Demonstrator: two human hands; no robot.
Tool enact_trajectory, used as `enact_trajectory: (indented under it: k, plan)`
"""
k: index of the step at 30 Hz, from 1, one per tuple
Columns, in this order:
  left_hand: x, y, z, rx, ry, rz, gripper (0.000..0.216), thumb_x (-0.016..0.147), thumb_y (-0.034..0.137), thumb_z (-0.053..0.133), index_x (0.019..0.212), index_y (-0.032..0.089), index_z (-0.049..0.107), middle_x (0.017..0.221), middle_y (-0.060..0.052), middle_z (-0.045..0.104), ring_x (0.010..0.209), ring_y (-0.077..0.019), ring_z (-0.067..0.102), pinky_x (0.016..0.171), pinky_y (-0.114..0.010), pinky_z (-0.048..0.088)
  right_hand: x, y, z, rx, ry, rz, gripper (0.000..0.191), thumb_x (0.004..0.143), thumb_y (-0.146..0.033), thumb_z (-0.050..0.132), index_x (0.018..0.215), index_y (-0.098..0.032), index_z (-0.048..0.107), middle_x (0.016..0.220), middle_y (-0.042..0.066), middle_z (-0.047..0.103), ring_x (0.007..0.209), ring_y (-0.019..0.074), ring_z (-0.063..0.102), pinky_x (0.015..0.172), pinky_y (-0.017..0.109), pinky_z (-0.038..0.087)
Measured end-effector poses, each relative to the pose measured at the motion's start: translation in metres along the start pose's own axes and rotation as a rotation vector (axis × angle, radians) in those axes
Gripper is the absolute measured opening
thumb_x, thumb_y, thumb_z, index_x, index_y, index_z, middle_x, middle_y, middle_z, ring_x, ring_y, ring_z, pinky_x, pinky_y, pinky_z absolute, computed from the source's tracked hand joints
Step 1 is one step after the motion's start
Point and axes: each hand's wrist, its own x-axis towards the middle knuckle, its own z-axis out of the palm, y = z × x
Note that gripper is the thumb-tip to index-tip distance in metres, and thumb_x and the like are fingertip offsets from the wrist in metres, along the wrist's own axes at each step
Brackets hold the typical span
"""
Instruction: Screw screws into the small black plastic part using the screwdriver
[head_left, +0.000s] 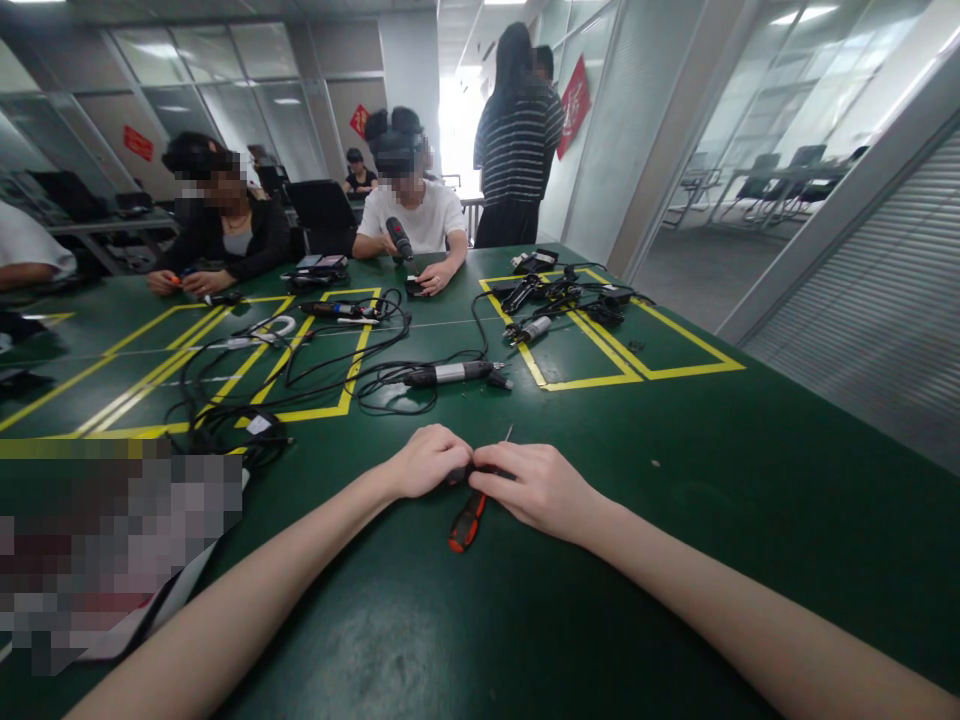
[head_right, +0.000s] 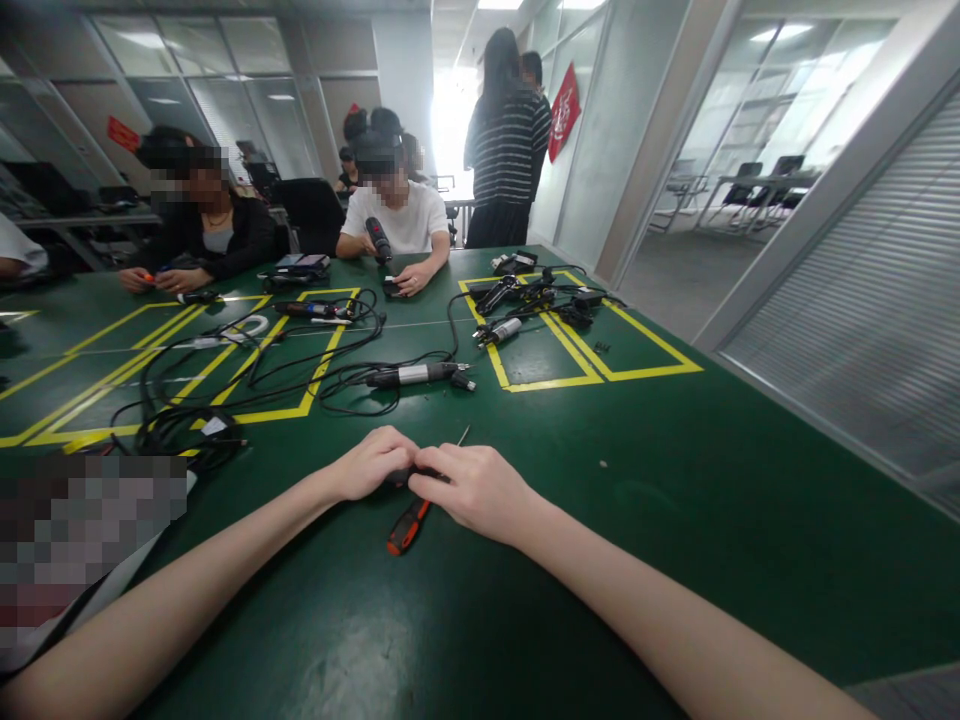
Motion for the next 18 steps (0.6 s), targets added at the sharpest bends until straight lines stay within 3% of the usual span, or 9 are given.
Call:
enact_trajectory:
  k: [6,8,11,14,18]
  plan:
    - [-0.002,-0.005,0.0,-0.157,0.069,-0.03,0.035,0.082,0.039,0.037,0.059,0.018,0.054,0.062,-0.002,0.054,0.069,-0.0174,0.051,0.068,-0.028,0.04,-0.001,0.003,0.001,0.023,-0.053,0.065,0.023,0.102,-0.015,0.047,0.099,-0.017,0.07,0.1,0.012,0.069,0.08,0.0177,0.065,0.064,0.026,0.052]
    - [-0.001,-0.006,-0.001,-0.198,0.082,-0.015,0.037,0.084,0.039,0.037,0.061,0.018,0.055,0.063,-0.002,0.054,0.071,-0.0176,0.051,0.07,-0.028,0.041,-0.001,0.004,0.0,0.08,0.003,0.107,0.02,0.101,-0.015,0.048,0.097,-0.017,0.068,0.103,0.012,0.069,0.084,0.0183,0.067,0.068,0.028,0.056]
    - [0.003,-0.007,-0.001,-0.286,0.132,-0.034,0.04,0.091,0.043,0.036,0.065,0.017,0.054,0.063,-0.001,0.052,0.067,-0.0164,0.049,0.067,-0.028,0.041,-0.002,0.006,0.0,0.22,0.14,0.266,0.015,0.098,-0.017,0.054,0.109,-0.019,0.063,0.117,0.015,0.067,0.104,0.0238,0.069,0.085,0.037,0.061]
    - [0.006,-0.006,-0.001,-0.461,0.188,-0.136,0.05,0.096,0.057,0.034,0.073,0.017,0.055,0.056,0.003,0.045,0.056,-0.0135,0.04,0.055,-0.026,0.033,-0.004,0.009,0.003,0.339,0.254,0.473,0.034,0.096,-0.019,0.058,0.13,-0.023,0.056,0.134,0.016,0.061,0.125,0.0284,0.062,0.098,0.047,0.059]
    - [0.005,0.0,-0.003,-0.644,0.001,-0.183,0.061,0.092,0.071,0.043,0.088,0.014,0.062,0.057,0.004,0.047,0.049,-0.0097,0.033,0.049,-0.024,0.022,-0.006,0.016,0.008,0.516,0.27,0.584,0.045,0.096,-0.02,0.06,0.14,-0.025,0.055,0.142,0.016,0.058,0.13,0.0288,0.059,0.093,0.045,0.061]
